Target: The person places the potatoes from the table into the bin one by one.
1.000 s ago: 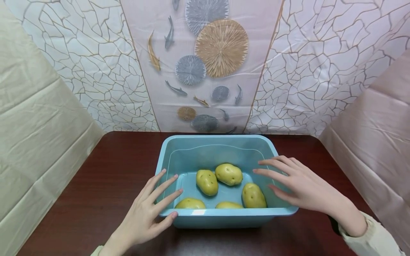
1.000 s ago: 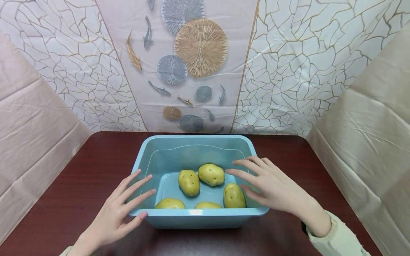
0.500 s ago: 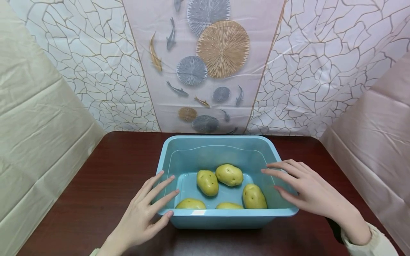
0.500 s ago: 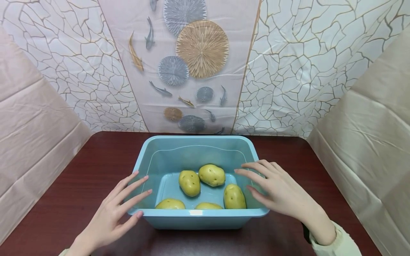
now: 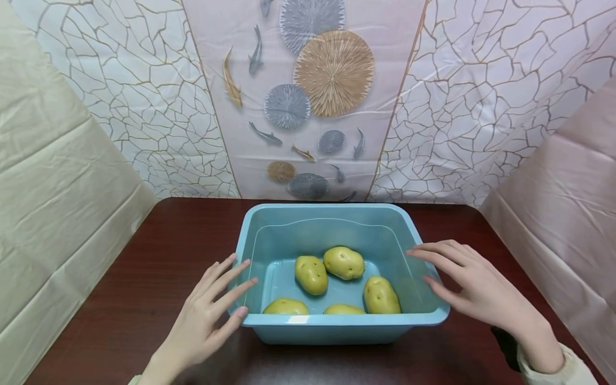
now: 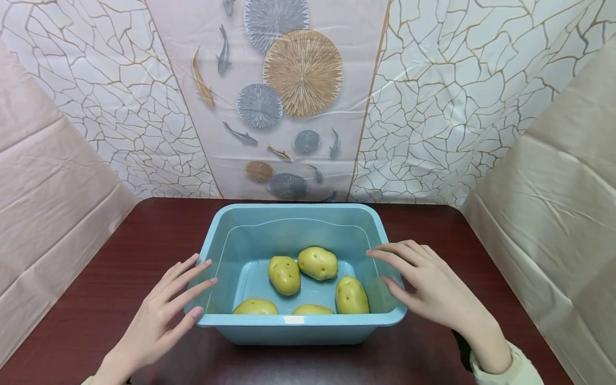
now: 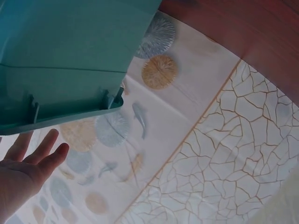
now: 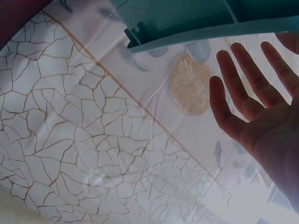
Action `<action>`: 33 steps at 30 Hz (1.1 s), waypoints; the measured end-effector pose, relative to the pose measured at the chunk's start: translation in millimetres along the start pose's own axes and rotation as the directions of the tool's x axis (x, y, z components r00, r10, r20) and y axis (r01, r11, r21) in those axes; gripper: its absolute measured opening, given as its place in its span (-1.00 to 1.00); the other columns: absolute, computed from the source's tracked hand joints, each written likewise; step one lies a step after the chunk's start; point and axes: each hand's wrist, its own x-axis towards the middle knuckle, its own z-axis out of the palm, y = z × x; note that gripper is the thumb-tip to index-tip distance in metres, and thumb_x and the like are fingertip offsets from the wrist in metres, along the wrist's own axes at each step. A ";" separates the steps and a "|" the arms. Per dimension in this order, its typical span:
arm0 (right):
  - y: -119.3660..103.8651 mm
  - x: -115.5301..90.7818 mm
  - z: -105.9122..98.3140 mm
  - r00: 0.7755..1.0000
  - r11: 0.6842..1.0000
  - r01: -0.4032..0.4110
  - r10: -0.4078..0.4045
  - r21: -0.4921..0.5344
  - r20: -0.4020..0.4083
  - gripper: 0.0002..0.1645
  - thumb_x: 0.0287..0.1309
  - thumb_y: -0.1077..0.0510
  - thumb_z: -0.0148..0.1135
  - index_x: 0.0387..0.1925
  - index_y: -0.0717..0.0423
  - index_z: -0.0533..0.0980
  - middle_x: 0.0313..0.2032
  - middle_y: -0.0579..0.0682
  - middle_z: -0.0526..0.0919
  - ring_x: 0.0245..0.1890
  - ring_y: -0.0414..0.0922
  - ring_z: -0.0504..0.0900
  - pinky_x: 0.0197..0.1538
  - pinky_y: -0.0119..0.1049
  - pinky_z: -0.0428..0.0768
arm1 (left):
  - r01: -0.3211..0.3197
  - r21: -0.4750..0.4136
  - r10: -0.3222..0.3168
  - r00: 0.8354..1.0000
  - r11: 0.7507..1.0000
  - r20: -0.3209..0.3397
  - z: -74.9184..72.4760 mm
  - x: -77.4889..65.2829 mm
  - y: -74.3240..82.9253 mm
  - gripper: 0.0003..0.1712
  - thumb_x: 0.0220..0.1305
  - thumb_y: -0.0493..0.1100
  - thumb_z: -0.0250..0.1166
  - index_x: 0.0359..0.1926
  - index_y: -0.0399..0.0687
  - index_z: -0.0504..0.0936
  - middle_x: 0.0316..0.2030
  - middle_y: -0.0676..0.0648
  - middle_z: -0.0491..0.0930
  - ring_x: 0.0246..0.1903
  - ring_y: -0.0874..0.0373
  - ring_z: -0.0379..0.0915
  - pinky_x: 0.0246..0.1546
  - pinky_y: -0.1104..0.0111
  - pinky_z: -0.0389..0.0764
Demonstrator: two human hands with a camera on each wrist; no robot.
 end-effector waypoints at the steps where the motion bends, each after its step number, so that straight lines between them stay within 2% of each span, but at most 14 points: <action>1: 0.6 -0.6 -0.5 1.000 1.000 -0.010 0.010 0.004 -0.005 -0.51 0.20 -0.14 -0.17 -0.04 0.00 0.52 -0.11 -0.13 0.56 -0.13 -0.28 0.42 0.00 -0.57 0.20 | 0.007 -0.001 -0.007 1.000 1.000 -0.002 -0.7 -0.3 -1.0 -0.56 0.30 0.05 -0.07 0.00 -0.06 0.55 0.14 -0.10 0.41 0.23 -0.09 0.17 0.35 0.27 -0.09; 11: 8.9 -8.6 -4.5 0.996 0.997 -0.077 0.078 0.015 -0.031 -0.43 0.19 -0.19 -0.17 -0.06 0.09 0.53 -0.14 -0.10 0.58 -0.09 -0.28 0.40 0.10 -0.67 0.14 | 0.046 -0.005 -0.046 0.999 0.999 -0.019 -8.7 -1.6 -11.7 -0.54 0.31 0.05 -0.08 0.00 -0.11 0.54 0.07 -0.12 0.47 0.24 -0.06 0.17 0.35 0.25 -0.08; 21: 17.6 -16.3 -5.6 0.989 0.992 -0.125 0.126 0.011 -0.082 -0.40 0.17 -0.22 -0.15 -0.07 0.12 0.53 -0.16 -0.01 0.57 -0.04 -0.30 0.38 0.15 -0.67 0.14 | 0.110 0.015 -0.110 0.994 0.994 -0.021 -20.6 2.1 -21.0 -0.52 0.29 0.08 -0.05 0.06 -0.09 0.50 0.08 -0.08 0.48 0.26 -0.01 0.16 0.35 0.28 -0.10; 30: 23.1 -20.6 -7.4 0.972 0.982 -0.191 0.189 -0.004 -0.141 -0.39 0.12 -0.26 -0.08 -0.09 0.11 0.54 -0.13 0.05 0.57 0.00 -0.32 0.38 0.17 -0.66 0.15 | 0.138 0.031 -0.136 0.990 0.990 -0.036 -32.0 7.4 -31.0 -0.51 0.29 0.09 -0.05 0.08 -0.09 0.49 0.07 -0.08 0.48 0.29 0.02 0.11 0.33 0.12 -0.09; 33: 24.8 -22.4 -8.4 0.967 0.977 -0.213 0.212 0.005 -0.144 -0.42 0.08 -0.23 0.01 -0.08 0.11 0.54 -0.10 0.05 0.56 0.01 -0.30 0.39 0.17 -0.66 0.15 | 0.153 0.030 -0.151 0.988 0.988 -0.044 -35.9 9.2 -33.5 -0.53 0.28 0.07 -0.03 0.08 -0.08 0.49 0.08 -0.09 0.47 0.29 0.00 0.10 0.31 0.04 -0.07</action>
